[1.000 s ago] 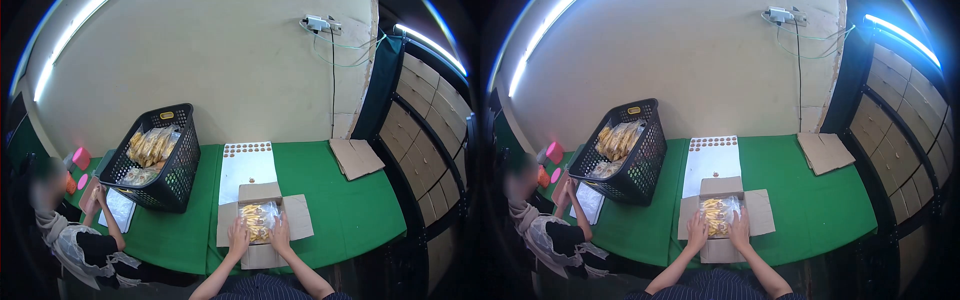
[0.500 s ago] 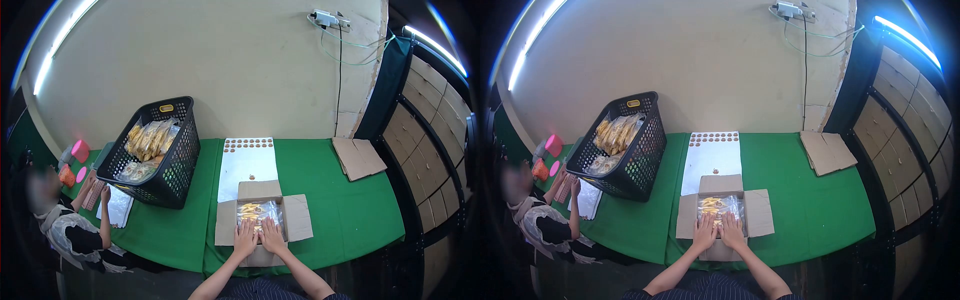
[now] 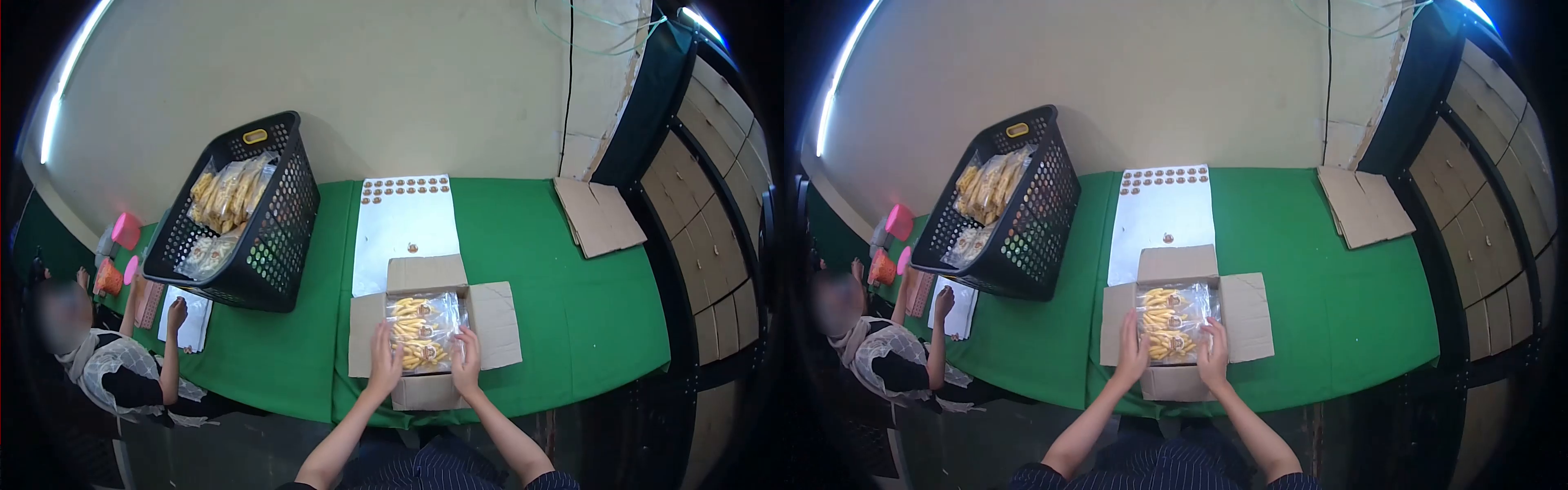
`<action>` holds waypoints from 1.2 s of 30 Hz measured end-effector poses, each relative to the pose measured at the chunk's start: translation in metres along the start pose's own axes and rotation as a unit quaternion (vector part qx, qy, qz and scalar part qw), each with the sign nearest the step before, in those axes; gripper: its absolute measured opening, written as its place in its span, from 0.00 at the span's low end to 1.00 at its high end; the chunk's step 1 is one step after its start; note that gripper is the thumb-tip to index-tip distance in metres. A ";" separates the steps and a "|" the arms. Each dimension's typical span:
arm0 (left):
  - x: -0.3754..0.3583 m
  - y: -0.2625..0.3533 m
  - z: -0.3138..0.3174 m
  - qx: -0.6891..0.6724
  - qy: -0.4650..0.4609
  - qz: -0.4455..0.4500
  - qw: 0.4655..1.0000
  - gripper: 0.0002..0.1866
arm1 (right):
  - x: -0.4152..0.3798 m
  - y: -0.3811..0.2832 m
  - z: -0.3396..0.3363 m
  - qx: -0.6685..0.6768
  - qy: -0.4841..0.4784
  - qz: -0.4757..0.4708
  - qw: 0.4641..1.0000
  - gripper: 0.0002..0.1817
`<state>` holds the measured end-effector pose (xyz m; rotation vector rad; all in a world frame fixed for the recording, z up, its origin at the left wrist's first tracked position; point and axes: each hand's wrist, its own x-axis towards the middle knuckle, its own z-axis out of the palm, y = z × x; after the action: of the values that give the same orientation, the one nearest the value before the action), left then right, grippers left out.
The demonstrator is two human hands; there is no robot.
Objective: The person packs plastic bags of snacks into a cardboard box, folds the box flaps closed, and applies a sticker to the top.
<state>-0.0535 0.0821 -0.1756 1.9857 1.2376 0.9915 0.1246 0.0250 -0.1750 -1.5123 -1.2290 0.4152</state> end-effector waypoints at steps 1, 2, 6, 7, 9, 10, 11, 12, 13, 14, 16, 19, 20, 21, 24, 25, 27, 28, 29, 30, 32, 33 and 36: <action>0.006 -0.004 -0.004 -0.008 0.007 -0.011 1.000 0.28 | -0.003 0.001 -0.001 0.045 0.051 0.038 0.997 0.09; 0.014 -0.007 -0.007 0.004 0.004 -0.015 1.000 0.28 | -0.005 0.002 -0.002 0.090 0.102 0.074 0.988 0.08; 0.053 -0.026 -0.015 0.080 -0.023 -0.013 0.996 0.31 | 0.001 0.003 -0.024 0.072 0.204 0.077 0.973 0.09; 0.064 -0.031 -0.014 0.105 -0.032 -0.010 0.994 0.32 | 0.007 0.001 -0.032 0.075 0.189 0.074 0.976 0.09; 0.086 -0.041 -0.011 0.117 -0.072 -0.041 0.990 0.34 | 0.010 0.018 -0.046 0.009 0.094 0.077 0.993 0.09; 0.095 -0.047 -0.007 0.123 -0.093 -0.056 0.986 0.35 | 0.012 0.017 -0.051 -0.024 0.046 0.079 0.996 0.09; 0.102 -0.055 0.000 0.104 -0.070 -0.072 0.990 0.36 | 0.011 0.013 -0.054 -0.084 -0.003 0.072 0.994 0.12; 0.109 -0.059 0.002 0.052 -0.076 -0.103 0.990 0.36 | 0.008 0.015 -0.052 -0.108 -0.008 0.061 0.992 0.14; 0.115 -0.064 0.003 0.000 -0.083 -0.133 0.988 0.36 | 0.003 0.019 -0.048 -0.131 -0.014 0.051 0.990 0.15; 0.119 -0.068 0.004 -0.051 -0.089 -0.162 0.981 0.36 | -0.002 0.020 -0.045 -0.154 -0.019 0.041 0.987 0.17; 0.119 -0.060 -0.001 -0.210 -0.054 -0.165 0.962 0.31 | -0.008 0.019 -0.038 -0.173 -0.008 0.049 0.984 0.20; 0.111 -0.062 -0.003 -0.314 -0.017 -0.181 0.932 0.24 | -0.009 0.022 -0.034 -0.144 0.016 0.060 0.988 0.19; 0.105 -0.072 -0.002 -0.270 -0.040 -0.145 0.951 0.21 | -0.009 0.023 -0.034 -0.143 0.017 0.058 0.988 0.19; 0.104 -0.072 -0.010 -0.226 -0.062 -0.109 0.966 0.19 | -0.010 0.024 -0.033 -0.141 0.018 0.055 0.988 0.19; 0.097 -0.055 -0.016 -0.034 -0.076 -0.069 0.994 0.12 | -0.008 0.025 -0.033 -0.140 0.017 0.046 0.989 0.18; 0.093 -0.045 -0.017 0.049 -0.063 -0.037 0.996 0.13 | -0.008 0.024 -0.033 -0.140 0.014 0.044 0.989 0.18; 0.086 -0.041 -0.013 0.165 -0.007 0.017 0.986 0.25 | -0.008 0.026 -0.033 -0.143 0.012 0.046 0.989 0.18; 0.081 -0.041 -0.012 0.178 0.020 -0.041 0.983 0.30 | -0.008 0.026 -0.033 -0.144 0.012 0.046 0.988 0.18; 0.075 -0.039 -0.010 0.190 0.046 -0.099 0.976 0.35 | -0.007 0.026 -0.033 -0.144 0.013 0.045 0.988 0.18; 0.073 -0.032 -0.011 0.201 0.072 -0.156 0.964 0.40 | -0.008 0.025 -0.032 -0.144 0.015 0.045 0.988 0.18; 0.072 -0.030 -0.016 0.199 0.035 -0.301 0.932 0.59 | -0.009 0.026 -0.033 -0.140 0.017 0.046 0.989 0.18; 0.074 -0.027 -0.019 0.187 0.020 -0.364 0.912 0.62 | -0.009 0.027 -0.033 -0.136 0.019 0.046 0.989 0.18; 0.069 -0.052 -0.011 0.035 0.012 -0.419 0.907 0.68 | -0.009 0.028 -0.032 -0.130 0.022 0.047 0.990 0.18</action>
<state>-0.0668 0.1667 -0.1910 1.2385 1.9080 0.5257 0.1591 0.0045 -0.1916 -1.7970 -1.2160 0.2897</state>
